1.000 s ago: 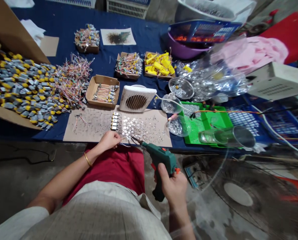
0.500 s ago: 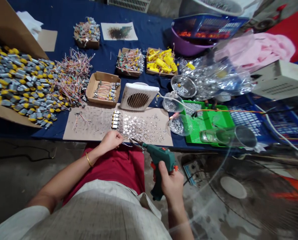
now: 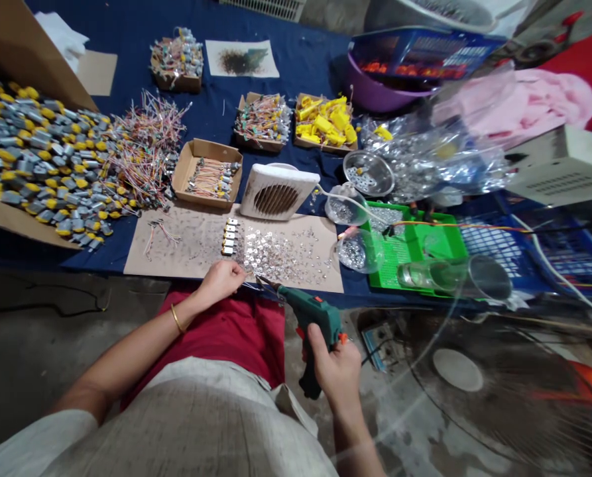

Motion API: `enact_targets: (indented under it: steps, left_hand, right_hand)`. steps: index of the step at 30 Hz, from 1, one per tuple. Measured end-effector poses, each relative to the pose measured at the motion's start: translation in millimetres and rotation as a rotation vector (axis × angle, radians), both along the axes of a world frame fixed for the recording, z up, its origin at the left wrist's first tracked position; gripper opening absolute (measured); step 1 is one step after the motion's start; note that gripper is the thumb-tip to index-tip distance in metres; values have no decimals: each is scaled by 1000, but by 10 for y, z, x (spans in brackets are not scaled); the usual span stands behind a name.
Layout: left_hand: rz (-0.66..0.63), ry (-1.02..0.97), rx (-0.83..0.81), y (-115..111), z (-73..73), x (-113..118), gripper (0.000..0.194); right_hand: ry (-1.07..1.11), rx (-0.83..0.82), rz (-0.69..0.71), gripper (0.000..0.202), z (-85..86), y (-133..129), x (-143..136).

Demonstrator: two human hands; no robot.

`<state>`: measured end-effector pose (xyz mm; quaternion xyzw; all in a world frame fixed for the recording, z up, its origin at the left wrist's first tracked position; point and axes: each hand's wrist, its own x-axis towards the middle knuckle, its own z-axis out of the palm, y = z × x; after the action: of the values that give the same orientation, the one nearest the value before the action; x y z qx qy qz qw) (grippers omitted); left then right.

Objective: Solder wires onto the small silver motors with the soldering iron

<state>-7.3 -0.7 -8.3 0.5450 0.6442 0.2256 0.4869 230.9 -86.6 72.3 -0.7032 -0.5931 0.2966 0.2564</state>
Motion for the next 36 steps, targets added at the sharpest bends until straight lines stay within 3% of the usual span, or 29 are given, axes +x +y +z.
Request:
enact_targets:
  steps: [24, 36]
  left_hand:
    - [-62, 119, 14, 10, 102, 43, 24]
    - [-63, 133, 0, 10, 140, 44, 20]
  right_hand:
    - [-10, 17, 54, 52, 21, 38, -1]
    - [-100, 100, 192, 39, 206, 94, -167]
